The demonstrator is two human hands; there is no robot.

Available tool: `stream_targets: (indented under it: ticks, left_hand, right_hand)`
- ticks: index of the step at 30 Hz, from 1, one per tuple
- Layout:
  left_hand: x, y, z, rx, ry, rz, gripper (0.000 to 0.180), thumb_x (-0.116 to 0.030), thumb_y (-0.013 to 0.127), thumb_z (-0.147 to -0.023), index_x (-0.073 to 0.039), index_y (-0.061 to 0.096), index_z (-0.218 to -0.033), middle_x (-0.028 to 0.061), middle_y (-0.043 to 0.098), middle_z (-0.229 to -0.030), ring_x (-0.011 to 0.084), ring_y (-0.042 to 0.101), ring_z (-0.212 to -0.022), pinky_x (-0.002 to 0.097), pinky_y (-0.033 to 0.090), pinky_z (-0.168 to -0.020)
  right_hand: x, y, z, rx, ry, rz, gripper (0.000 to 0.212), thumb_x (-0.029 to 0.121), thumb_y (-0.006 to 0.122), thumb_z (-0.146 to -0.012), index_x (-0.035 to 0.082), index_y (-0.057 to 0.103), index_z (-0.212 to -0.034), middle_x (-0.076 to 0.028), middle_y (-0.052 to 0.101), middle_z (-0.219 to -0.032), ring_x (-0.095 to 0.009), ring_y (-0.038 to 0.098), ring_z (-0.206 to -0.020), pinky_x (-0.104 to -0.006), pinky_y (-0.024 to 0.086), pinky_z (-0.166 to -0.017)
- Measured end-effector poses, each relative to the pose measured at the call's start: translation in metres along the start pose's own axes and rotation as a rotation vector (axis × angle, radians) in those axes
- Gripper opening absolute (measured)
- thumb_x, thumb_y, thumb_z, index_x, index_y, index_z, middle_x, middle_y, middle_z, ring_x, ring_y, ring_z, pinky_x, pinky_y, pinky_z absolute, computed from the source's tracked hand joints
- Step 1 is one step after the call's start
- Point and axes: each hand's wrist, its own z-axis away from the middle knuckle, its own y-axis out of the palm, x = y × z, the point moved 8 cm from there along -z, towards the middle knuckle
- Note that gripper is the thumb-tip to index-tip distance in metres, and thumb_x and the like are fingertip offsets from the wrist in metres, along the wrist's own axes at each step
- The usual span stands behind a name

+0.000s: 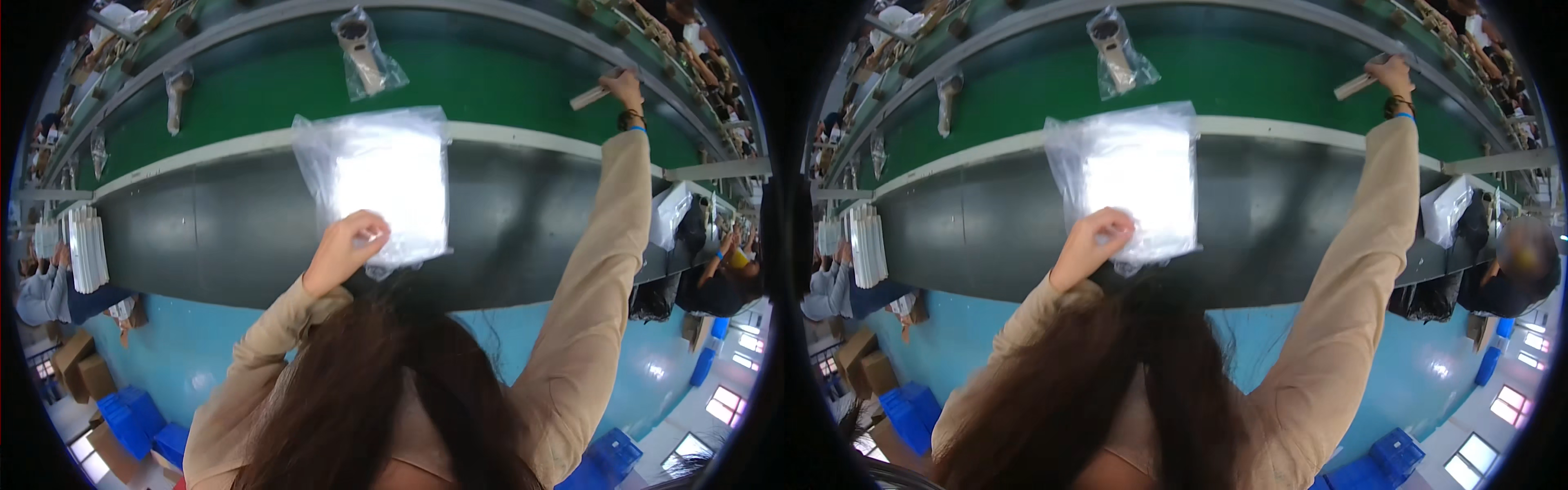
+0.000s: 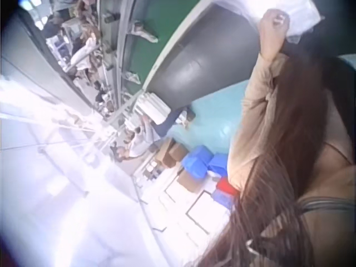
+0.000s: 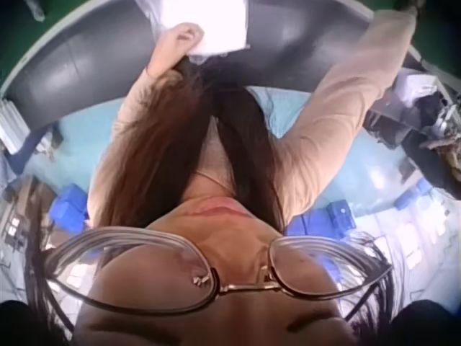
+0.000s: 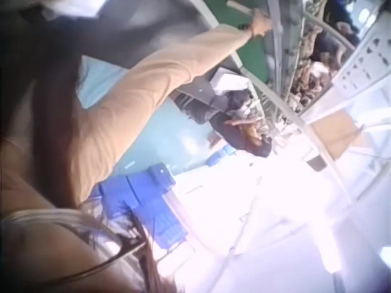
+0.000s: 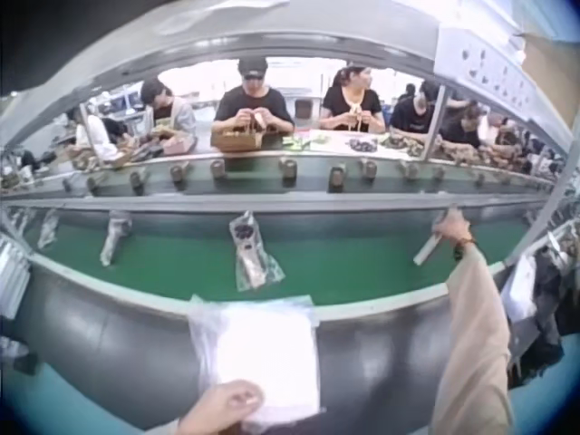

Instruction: Packing small portable fans into plastic bags on a factory assembly line.

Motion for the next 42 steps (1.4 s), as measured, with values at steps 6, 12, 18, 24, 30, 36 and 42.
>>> stream_targets:
  ticks: [6, 12, 18, 24, 30, 36, 42]
  left_hand:
    - [0.016, 0.007, -0.011, 0.001, -0.049, 0.168, 0.019, -0.002, 0.066, -0.084, -0.001, 0.064, -0.103, 0.0045, 0.066, -0.093, 0.0114, 0.064, -0.082, 0.0246, 0.052, -0.072]
    - [0.013, 0.013, -0.011, 0.004, 0.008, 0.23, 0.022, -0.005, 0.068, -0.085, 0.001, 0.064, -0.106, 0.0063, 0.066, -0.092, 0.0105, 0.064, -0.082, 0.0233, 0.053, -0.074]
    - [0.029, 0.029, -0.021, 0.08, 0.031, 0.379, 0.022, -0.005, 0.066, -0.087, 0.002, 0.065, -0.108, 0.006, 0.067, -0.093, 0.0111, 0.064, -0.088, 0.022, 0.05, -0.079]
    - [0.013, 0.026, -0.015, 0.031, 0.104, 0.397, 0.021, -0.003, 0.063, -0.088, 0.002, 0.065, -0.109, 0.0065, 0.068, -0.095, 0.0122, 0.065, -0.089, 0.0221, 0.05, -0.081]
    - [-0.017, 0.01, 0.004, -0.089, 0.173, 0.224, 0.024, -0.005, 0.065, -0.086, -0.001, 0.067, -0.11, 0.0065, 0.07, -0.092, 0.0116, 0.066, -0.086, 0.024, 0.052, -0.079]
    - [-0.027, 0.003, 0.009, -0.209, 0.283, 0.117, 0.024, -0.003, 0.065, -0.085, -0.002, 0.067, -0.109, 0.0089, 0.071, -0.087, 0.0122, 0.067, -0.081, 0.0253, 0.053, -0.075]
    - [-0.024, 0.025, 0.01, 0.008, 0.154, 0.6, 0.027, -0.001, 0.062, -0.089, -0.001, 0.062, -0.117, 0.0052, 0.065, -0.1, 0.0116, 0.064, -0.088, 0.0241, 0.052, -0.077]
  right_hand:
    - [0.039, -0.041, 0.152, -0.082, -0.099, -0.942, 0.072, 0.046, 0.078, -0.075, -0.004, 0.05, -0.119, -0.014, 0.062, -0.107, -0.027, 0.064, -0.092, -0.0308, 0.052, -0.082]
    - [0.111, 0.03, 0.386, 0.577, 0.436, -2.153, 0.059, 0.044, 0.067, -0.087, -0.002, 0.052, -0.12, -0.016, 0.054, -0.114, -0.029, 0.053, -0.108, -0.0427, 0.052, -0.09]
    - [0.141, 0.019, 0.524, 0.282, 0.177, -1.97, 0.052, 0.022, 0.061, -0.088, 0.002, 0.045, -0.133, -0.013, 0.051, -0.125, -0.024, 0.051, -0.112, -0.0412, 0.045, -0.096]
    - [0.181, -0.026, 0.582, -0.273, -0.078, -1.121, 0.054, 0.009, 0.063, -0.083, 0.003, 0.043, -0.133, -0.011, 0.051, -0.122, -0.021, 0.051, -0.109, -0.0333, 0.041, -0.096]
    - [0.209, -0.026, 0.592, -0.362, -0.195, -0.784, 0.061, 0.004, 0.068, -0.076, 0.0, 0.042, -0.131, -0.012, 0.051, -0.113, -0.024, 0.053, -0.102, -0.0337, 0.042, -0.093]
    - [0.223, -0.012, 0.588, -0.335, -0.182, -0.977, 0.063, 0.003, 0.07, -0.075, -0.001, 0.042, -0.131, -0.013, 0.05, -0.115, -0.023, 0.051, -0.105, -0.0341, 0.042, -0.094]
    - [0.241, 0.01, 0.567, -0.424, -0.216, -1.172, 0.071, 0.005, 0.081, -0.072, -0.001, 0.041, -0.131, -0.016, 0.051, -0.123, -0.023, 0.052, -0.114, -0.0346, 0.04, -0.099]
